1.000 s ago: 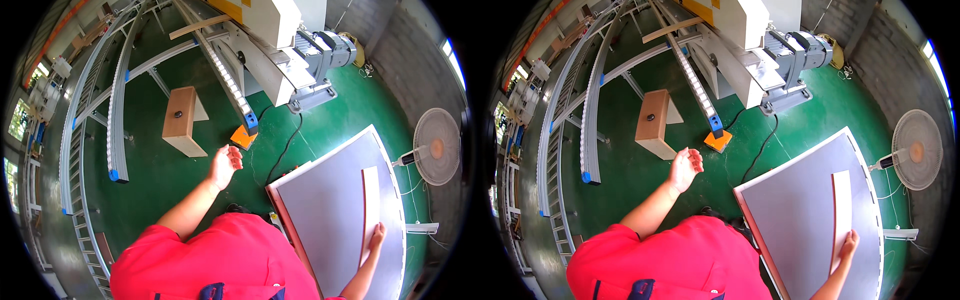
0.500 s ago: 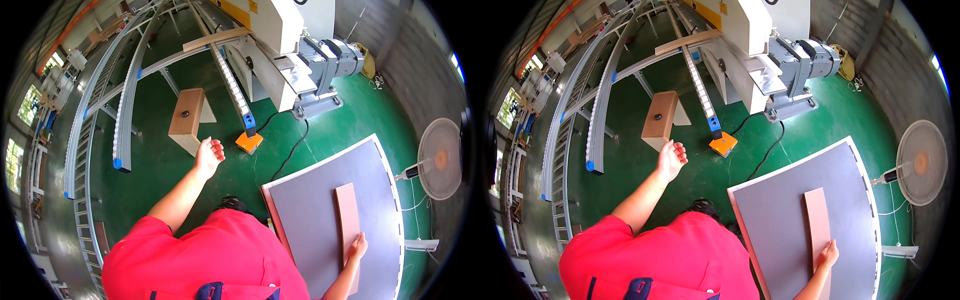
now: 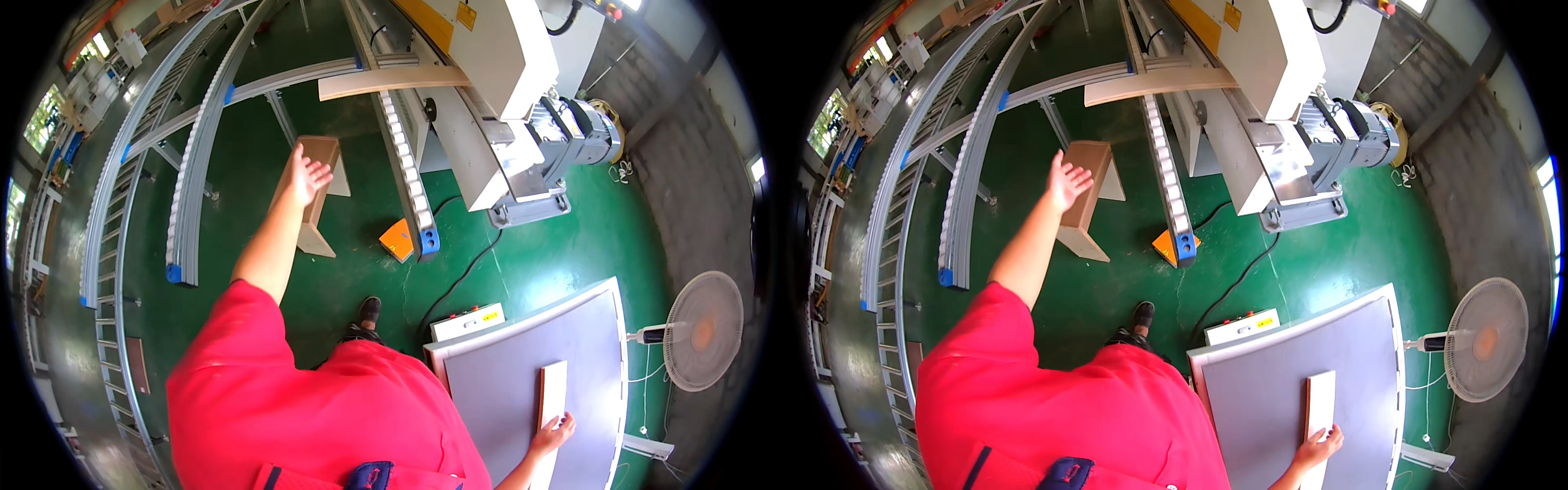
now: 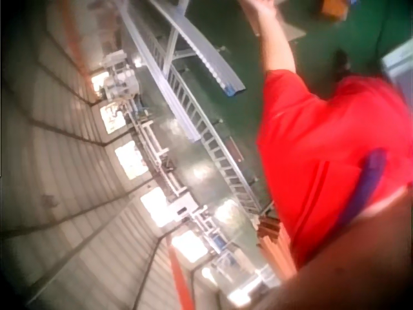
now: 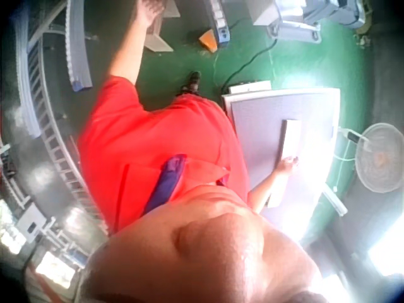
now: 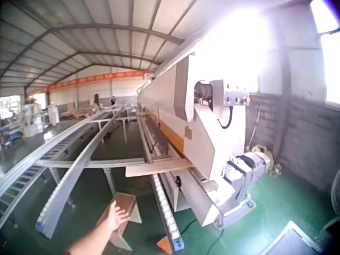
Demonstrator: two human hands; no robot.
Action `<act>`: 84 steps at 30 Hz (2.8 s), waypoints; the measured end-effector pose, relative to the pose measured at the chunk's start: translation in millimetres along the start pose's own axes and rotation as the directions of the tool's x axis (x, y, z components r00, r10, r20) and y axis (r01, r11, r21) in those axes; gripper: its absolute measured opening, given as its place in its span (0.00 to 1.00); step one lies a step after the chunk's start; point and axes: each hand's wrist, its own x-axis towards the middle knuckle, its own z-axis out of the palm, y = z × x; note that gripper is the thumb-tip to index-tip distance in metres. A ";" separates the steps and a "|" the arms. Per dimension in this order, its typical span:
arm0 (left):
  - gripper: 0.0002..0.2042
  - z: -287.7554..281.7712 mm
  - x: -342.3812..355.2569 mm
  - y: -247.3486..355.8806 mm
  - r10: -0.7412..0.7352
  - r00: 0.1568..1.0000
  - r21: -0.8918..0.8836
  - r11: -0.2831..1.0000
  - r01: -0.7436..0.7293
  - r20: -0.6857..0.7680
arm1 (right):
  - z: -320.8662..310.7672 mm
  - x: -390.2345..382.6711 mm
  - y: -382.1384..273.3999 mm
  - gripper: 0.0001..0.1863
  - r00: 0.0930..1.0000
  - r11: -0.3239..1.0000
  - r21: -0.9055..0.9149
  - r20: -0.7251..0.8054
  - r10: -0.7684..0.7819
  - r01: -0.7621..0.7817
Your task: The person collects wooden panels from an edge-banding machine conveyor, turns each panel over by hand, and places them onto an adjacent worktable.
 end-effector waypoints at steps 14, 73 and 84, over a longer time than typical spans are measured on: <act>0.18 33.4 150.1 48.5 -0.166 0.882 0.038 0.985 0.166 0.441 | 106.5 96.4 -390.0 0.15 0.931 0.648 0.758 0.284 -0.228 -0.073; 0.24 -176.8 -316.2 -233.1 -0.149 0.984 -0.140 0.981 0.135 -0.096 | -159.2 -14.3 -273.5 0.24 0.901 -0.319 0.865 0.282 -0.331 -0.388; 0.20 -194.3 -288.3 -185.2 -0.069 0.970 -0.272 0.962 0.003 -0.231 | -159.7 15.8 -259.5 0.14 0.741 -0.275 0.820 0.243 -0.626 -0.502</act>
